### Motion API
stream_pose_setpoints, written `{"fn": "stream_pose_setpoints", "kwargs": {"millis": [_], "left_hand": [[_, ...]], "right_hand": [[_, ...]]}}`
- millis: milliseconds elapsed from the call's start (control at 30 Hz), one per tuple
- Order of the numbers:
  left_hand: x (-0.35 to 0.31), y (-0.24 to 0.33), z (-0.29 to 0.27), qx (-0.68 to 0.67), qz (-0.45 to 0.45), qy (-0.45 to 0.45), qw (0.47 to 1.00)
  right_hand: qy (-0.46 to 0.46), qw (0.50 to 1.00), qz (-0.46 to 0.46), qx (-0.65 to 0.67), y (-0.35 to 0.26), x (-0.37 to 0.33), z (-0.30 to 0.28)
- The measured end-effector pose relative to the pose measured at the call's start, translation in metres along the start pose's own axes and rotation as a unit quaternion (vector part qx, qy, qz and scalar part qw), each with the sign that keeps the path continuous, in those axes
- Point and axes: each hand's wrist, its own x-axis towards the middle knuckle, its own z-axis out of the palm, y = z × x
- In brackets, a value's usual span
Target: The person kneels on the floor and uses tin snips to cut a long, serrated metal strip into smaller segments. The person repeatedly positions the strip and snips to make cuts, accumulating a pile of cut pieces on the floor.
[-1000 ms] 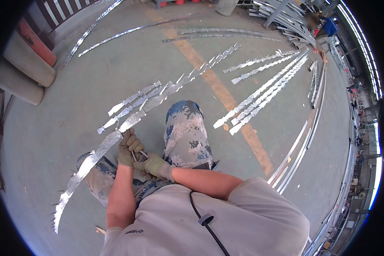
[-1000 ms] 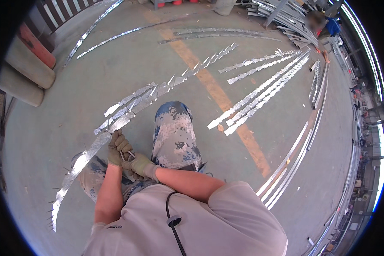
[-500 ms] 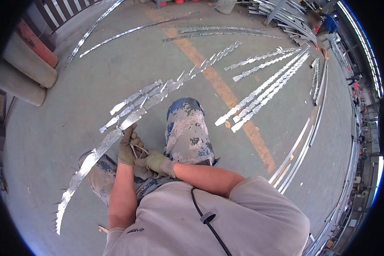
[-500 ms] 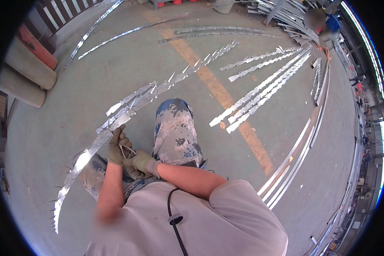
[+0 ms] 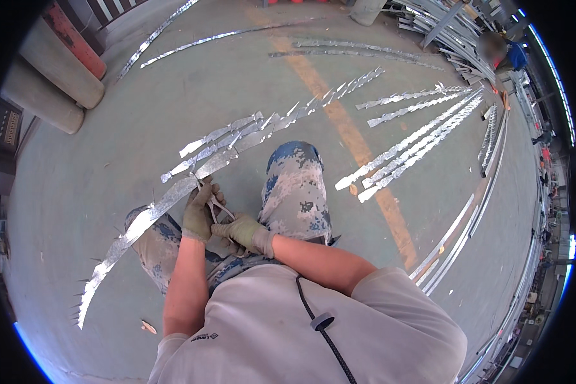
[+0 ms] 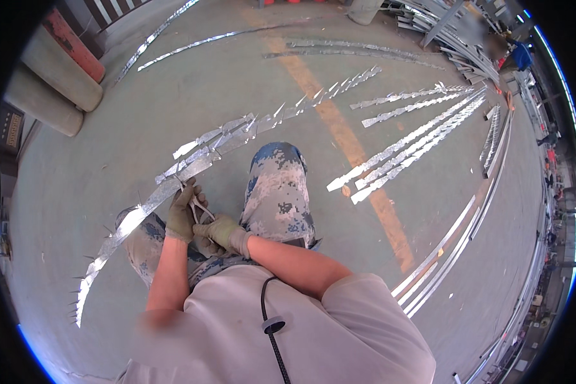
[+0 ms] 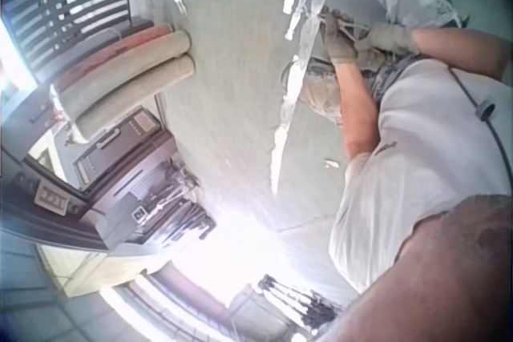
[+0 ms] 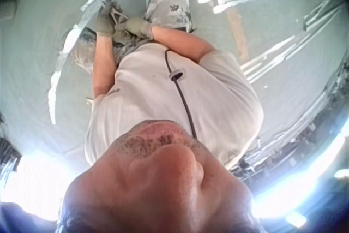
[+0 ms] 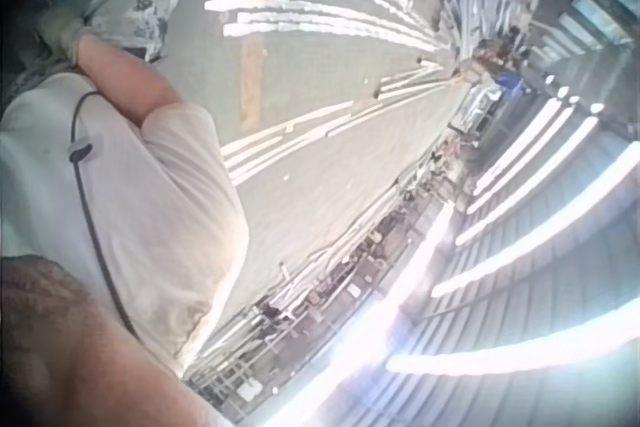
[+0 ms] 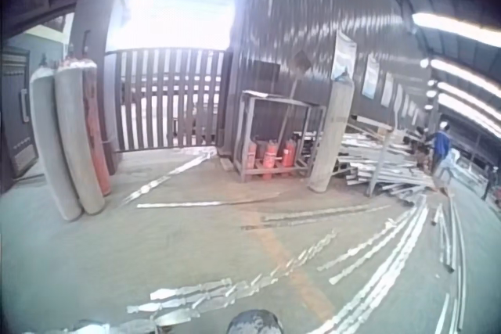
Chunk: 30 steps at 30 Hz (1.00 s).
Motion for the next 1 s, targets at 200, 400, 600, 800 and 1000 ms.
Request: {"fn": "stream_pose_setpoints", "kwargs": {"millis": [200,400,600,800,1000], "left_hand": [[-0.009,0.000,0.004,0.023,0.021,-0.002,1.000],[-0.002,0.000,0.001,0.021,0.030,0.007,0.999],[-0.002,-0.002,-0.002,0.013,0.038,0.035,0.999],[0.004,-0.007,-0.009,0.004,0.047,0.027,0.999],[0.004,-0.006,0.002,0.028,0.037,0.053,0.998]], "right_hand": [[-0.004,1.000,-0.019,-0.010,0.004,0.003,-0.002],[-0.024,1.000,0.014,-0.012,-0.005,-0.004,-0.003],[0.015,1.000,0.026,-0.002,-0.006,-0.003,0.005],[0.021,0.999,0.035,-0.007,-0.006,0.000,0.003],[0.022,0.999,0.037,-0.012,-0.007,0.002,0.002]]}}
